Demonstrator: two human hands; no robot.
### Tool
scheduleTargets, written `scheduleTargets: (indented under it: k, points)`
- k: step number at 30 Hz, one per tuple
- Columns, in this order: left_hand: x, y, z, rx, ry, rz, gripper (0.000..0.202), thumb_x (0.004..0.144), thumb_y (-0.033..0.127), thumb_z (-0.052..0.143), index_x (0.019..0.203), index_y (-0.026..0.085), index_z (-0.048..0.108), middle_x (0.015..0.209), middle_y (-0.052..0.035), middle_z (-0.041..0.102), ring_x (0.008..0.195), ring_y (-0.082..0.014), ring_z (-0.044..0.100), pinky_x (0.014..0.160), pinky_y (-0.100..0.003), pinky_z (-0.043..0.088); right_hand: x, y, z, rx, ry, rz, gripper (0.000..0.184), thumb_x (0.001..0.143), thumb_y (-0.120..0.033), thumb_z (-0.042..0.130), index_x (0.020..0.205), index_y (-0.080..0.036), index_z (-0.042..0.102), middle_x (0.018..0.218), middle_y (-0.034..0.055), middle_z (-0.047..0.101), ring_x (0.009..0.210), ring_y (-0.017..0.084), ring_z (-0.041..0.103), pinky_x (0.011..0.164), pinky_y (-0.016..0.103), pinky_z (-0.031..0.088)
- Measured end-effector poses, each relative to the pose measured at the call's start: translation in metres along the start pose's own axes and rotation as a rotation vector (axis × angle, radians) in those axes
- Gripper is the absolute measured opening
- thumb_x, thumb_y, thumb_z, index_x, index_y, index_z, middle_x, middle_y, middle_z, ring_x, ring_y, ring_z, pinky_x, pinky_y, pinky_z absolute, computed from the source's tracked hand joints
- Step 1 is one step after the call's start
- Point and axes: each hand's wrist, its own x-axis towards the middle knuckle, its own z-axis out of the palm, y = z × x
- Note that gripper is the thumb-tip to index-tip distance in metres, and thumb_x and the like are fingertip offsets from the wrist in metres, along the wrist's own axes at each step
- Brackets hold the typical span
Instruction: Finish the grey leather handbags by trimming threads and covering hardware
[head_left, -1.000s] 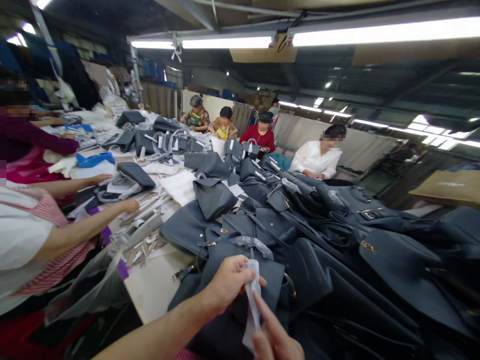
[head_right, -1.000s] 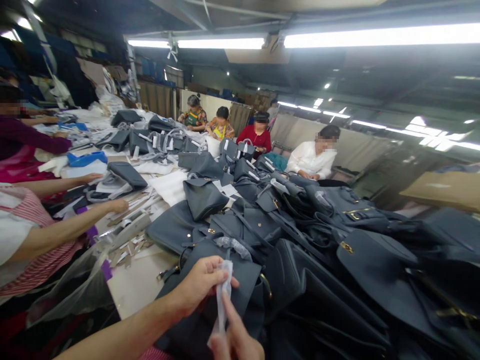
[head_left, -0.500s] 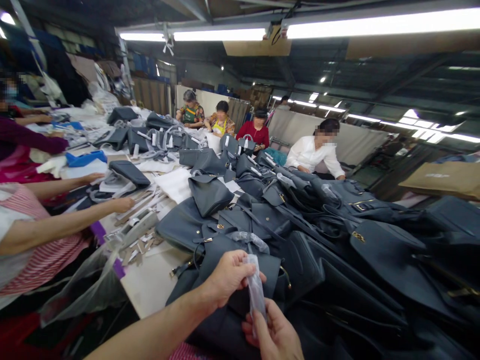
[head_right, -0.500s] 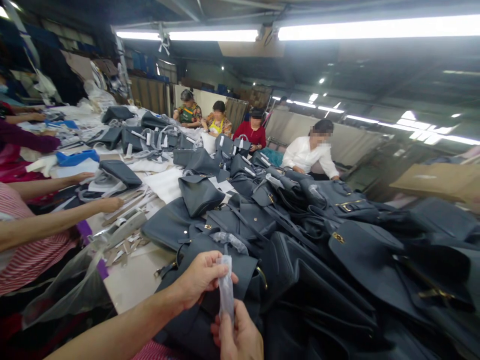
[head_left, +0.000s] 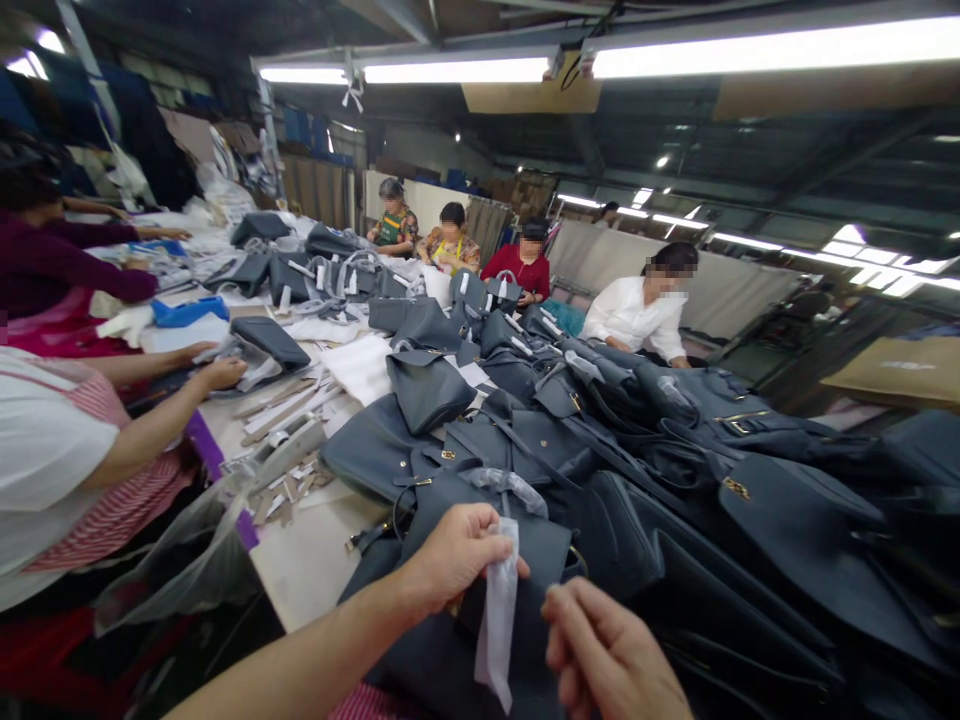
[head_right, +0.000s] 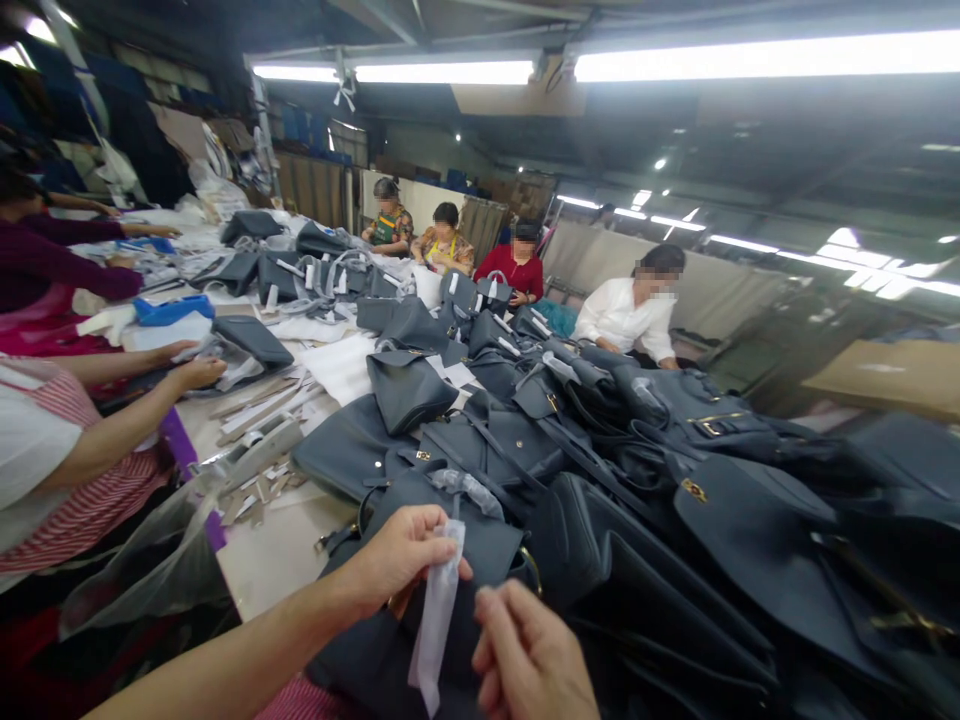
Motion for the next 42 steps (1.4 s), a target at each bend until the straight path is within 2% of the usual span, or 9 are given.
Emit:
scheduleTargets:
  k: [2, 5, 11, 14, 18, 23, 28, 36, 42]
  points:
    - [-0.002, -0.002, -0.002, 0.0, 0.01, -0.004, 0.024, 0.063, 0.032, 0.067, 0.073, 0.018, 0.051, 0.067, -0.0047, 0.07, 0.047, -0.0106, 0.052, 0.048, -0.02, 0.035, 0.015, -0.023, -0.006, -0.036, 0.134, -0.045, 0.048, 0.077, -0.066, 0.055, 0.072, -0.02, 0.065, 0.051, -0.0017, 0.06, 0.039, 0.011, 0.053, 0.041, 0.02, 0.042]
    - [-0.005, -0.005, -0.006, 0.033, 0.056, 0.045, 0.022, 0.067, 0.031, 0.066, 0.076, 0.019, 0.049, 0.059, 0.0019, 0.063, 0.047, -0.0103, 0.05, 0.048, -0.02, 0.034, 0.037, -0.043, 0.003, -0.136, 0.066, -0.083, 0.047, 0.076, -0.063, 0.057, 0.082, -0.019, 0.069, 0.05, -0.003, 0.06, 0.035, 0.012, 0.051, 0.036, 0.021, 0.039]
    - [-0.011, -0.002, -0.012, 0.281, 0.154, 0.144, 0.017, 0.077, 0.028, 0.061, 0.082, 0.02, 0.047, 0.051, 0.0092, 0.048, 0.043, -0.0079, 0.038, 0.045, -0.021, 0.019, 0.055, -0.043, 0.024, -0.129, -0.116, -0.158, 0.04, 0.075, -0.053, 0.062, 0.056, -0.017, 0.062, 0.045, -0.005, 0.047, 0.042, 0.008, 0.04, 0.041, 0.02, 0.028]
    - [-0.015, 0.005, -0.012, 0.311, 0.125, 0.145, 0.016, 0.078, 0.022, 0.058, 0.088, 0.02, 0.046, 0.051, 0.0102, 0.047, 0.043, -0.0079, 0.037, 0.045, -0.021, 0.02, 0.057, -0.04, 0.027, -0.047, -0.078, -0.181, 0.042, 0.073, -0.054, 0.063, 0.054, -0.017, 0.059, 0.048, -0.0043, 0.046, 0.048, 0.01, 0.04, 0.046, 0.022, 0.03]
    - [-0.033, 0.006, -0.009, 0.34, 0.127, 0.093, 0.04, 0.07, 0.016, 0.066, 0.102, 0.021, 0.043, 0.06, 0.0096, 0.053, 0.051, -0.0102, 0.044, 0.049, -0.021, 0.028, 0.058, -0.037, 0.03, 0.156, 0.016, -0.117, 0.041, 0.071, -0.056, 0.067, 0.058, -0.018, 0.056, 0.051, -0.0058, 0.044, 0.047, 0.009, 0.035, 0.045, 0.023, 0.028]
    - [-0.06, -0.022, -0.001, 0.557, 0.272, 0.115, 0.066, 0.052, 0.028, 0.088, 0.102, 0.022, 0.046, 0.09, 0.0017, 0.06, 0.078, -0.0171, 0.053, 0.067, -0.025, 0.037, 0.059, -0.034, 0.035, 0.346, 0.039, -0.054, 0.045, 0.066, -0.056, 0.074, 0.058, -0.019, 0.05, 0.048, -0.0096, 0.034, 0.043, 0.005, 0.027, 0.04, 0.019, 0.022]
    - [-0.059, -0.048, 0.004, 0.657, 0.364, 0.205, 0.023, 0.066, 0.016, 0.071, 0.07, 0.019, 0.048, 0.077, 0.0004, 0.054, 0.077, -0.0176, 0.048, 0.069, -0.028, 0.032, 0.059, -0.036, 0.039, 0.419, 0.051, -0.04, 0.051, 0.056, -0.061, 0.078, 0.055, -0.019, 0.048, 0.046, -0.0112, 0.03, 0.042, 0.004, 0.021, 0.038, 0.019, 0.017]
    - [-0.059, -0.053, -0.009, 0.057, 0.183, 0.144, 0.017, 0.073, 0.03, 0.06, 0.069, 0.018, 0.048, 0.067, -0.0002, 0.059, 0.065, -0.0146, 0.052, 0.063, -0.025, 0.037, 0.058, -0.03, 0.031, 0.452, 0.017, 0.017, 0.052, 0.054, -0.061, 0.08, 0.059, -0.018, 0.05, 0.045, -0.0131, 0.026, 0.041, 0.002, 0.015, 0.04, 0.018, 0.007]
    - [-0.067, -0.048, -0.008, 0.439, 0.317, 0.28, 0.017, 0.083, 0.027, 0.052, 0.069, 0.018, 0.053, 0.063, 0.0012, 0.054, 0.064, -0.014, 0.052, 0.063, -0.024, 0.036, 0.059, -0.025, 0.035, 0.481, 0.049, 0.018, 0.054, 0.056, -0.065, 0.076, 0.062, -0.02, 0.048, 0.043, -0.0144, 0.024, 0.04, 0.002, 0.013, 0.04, 0.018, 0.006]
